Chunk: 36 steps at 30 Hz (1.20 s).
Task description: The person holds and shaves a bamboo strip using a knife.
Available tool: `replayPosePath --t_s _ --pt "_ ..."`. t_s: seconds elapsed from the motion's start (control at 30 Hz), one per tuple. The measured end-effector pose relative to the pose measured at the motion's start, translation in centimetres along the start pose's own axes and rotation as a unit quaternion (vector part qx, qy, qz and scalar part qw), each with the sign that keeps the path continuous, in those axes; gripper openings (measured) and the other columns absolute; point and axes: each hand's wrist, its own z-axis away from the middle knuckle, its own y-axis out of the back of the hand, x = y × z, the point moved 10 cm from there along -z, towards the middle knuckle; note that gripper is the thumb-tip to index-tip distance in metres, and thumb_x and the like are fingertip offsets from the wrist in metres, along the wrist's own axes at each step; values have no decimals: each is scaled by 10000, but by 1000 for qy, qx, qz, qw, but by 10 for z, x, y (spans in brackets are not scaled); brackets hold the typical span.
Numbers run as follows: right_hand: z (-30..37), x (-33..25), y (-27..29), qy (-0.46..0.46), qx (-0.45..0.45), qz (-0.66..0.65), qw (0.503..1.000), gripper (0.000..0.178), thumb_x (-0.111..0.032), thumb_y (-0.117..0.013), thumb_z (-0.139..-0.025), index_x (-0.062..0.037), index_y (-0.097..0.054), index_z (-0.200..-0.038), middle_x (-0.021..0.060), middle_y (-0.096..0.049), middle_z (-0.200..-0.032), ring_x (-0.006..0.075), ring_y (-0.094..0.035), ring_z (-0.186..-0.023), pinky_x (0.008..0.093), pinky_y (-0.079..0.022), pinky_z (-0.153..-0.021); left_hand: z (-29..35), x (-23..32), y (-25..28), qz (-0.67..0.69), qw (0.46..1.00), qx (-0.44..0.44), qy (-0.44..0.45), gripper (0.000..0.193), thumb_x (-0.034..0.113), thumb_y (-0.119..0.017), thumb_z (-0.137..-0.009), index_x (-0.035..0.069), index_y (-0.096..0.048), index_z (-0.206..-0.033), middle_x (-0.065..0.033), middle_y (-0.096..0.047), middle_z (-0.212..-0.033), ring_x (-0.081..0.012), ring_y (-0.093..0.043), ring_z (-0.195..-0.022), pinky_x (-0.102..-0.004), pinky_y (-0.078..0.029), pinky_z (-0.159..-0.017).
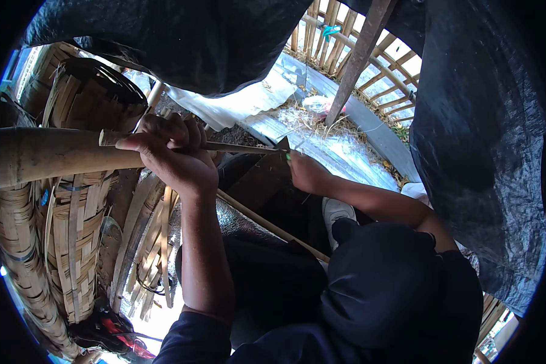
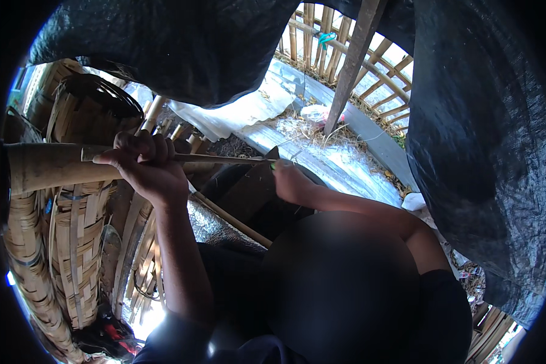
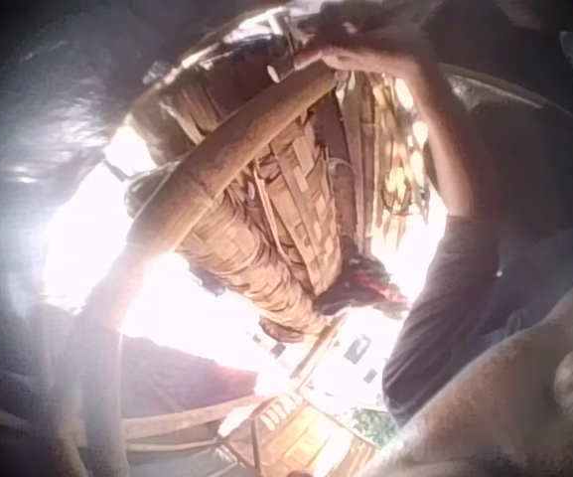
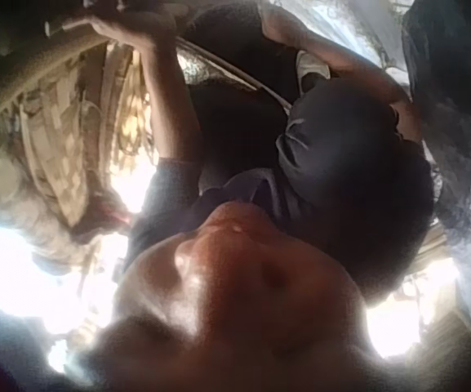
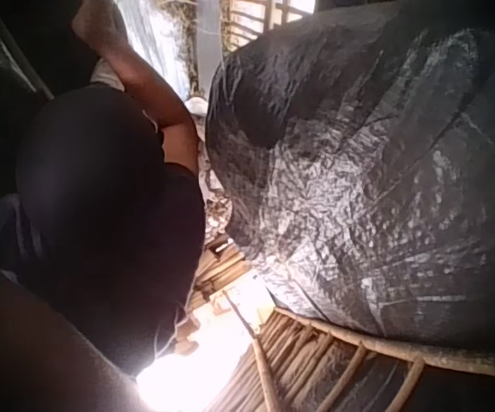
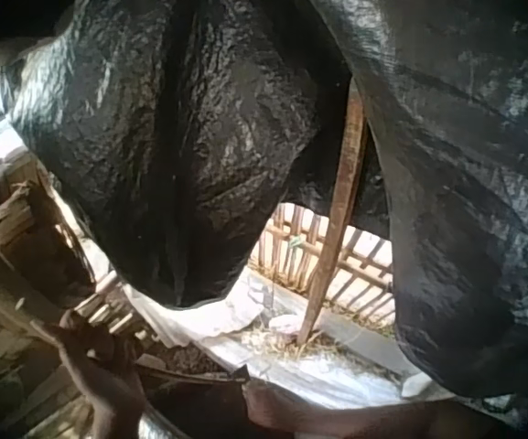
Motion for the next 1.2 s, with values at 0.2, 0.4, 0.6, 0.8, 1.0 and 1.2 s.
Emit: replayPosePath --t_s 0.2,0.4,0.6,0.8,1.0,1.2 --pt "-22 -99 44 67 17 -138 988 100 -36 -491 -900 49 -443 -922 248 -537 -620 436 -589 -614 463 -404 -507 -4 1 -4 86 994 -59 27 592 675 -287 -911 139 -365 -671 45 -245 -512 -59 -124 -420 -238 -124 -385" --pt "-23 -63 29 60 2 -97 993 124 -47 -511 -898 46 -440 -938 249 -538 -589 442 -581 -595 476 -415 -504 -7 3 4 76 995 -51 26 600 675 -318 -905 134 -367 -650 44 -263 -496 -57 -132 -407 -255 -111 -377" --pt "-17 -66 20 69 17 -62 996 161 -80 -513 -905 45 -441 -977 239 -561 -602 433 -593 -601 483 -451 -525 -5 -1 3 103 990 -79 49 611 681 -325 -898 125 -376 -651 40 -266 -482 -62 -136 -404 -260 -104 -381" --pt "-15 -46 12 41 -37 20 998 227 -68 -523 -856 54 -457 -1035 252 -606 -694 402 -639 -694 481 -500 -607 -3 7 -8 123 980 -147 60 592 679 -362 -890 137 -349 -653 55 -216 -509 -65 -127 -435 -259 -112 -409" --pt "19 63 -14 -80 -144 95 982 215 -74 -499 -862 56 -469 -1031 288 -615 -769 428 -635 -767 502 -490 -673 20 -1 -55 111 957 -261 54 593 684 -355 -886 128 -367 -679 44 -224 -501 -72 -152 -426 -271 -134 -412" --pt "-32 -107 64 53 -53 -92 993 171 -115 -471 -933 36 -424 -868 253 -531 -594 438 -582 -613 499 -413 -543 7 -1 -39 70 984 -160 43 586 665 -315 -911 135 -368 -665 45 -243 -521 -69 -140 -424 -250 -132 -402"
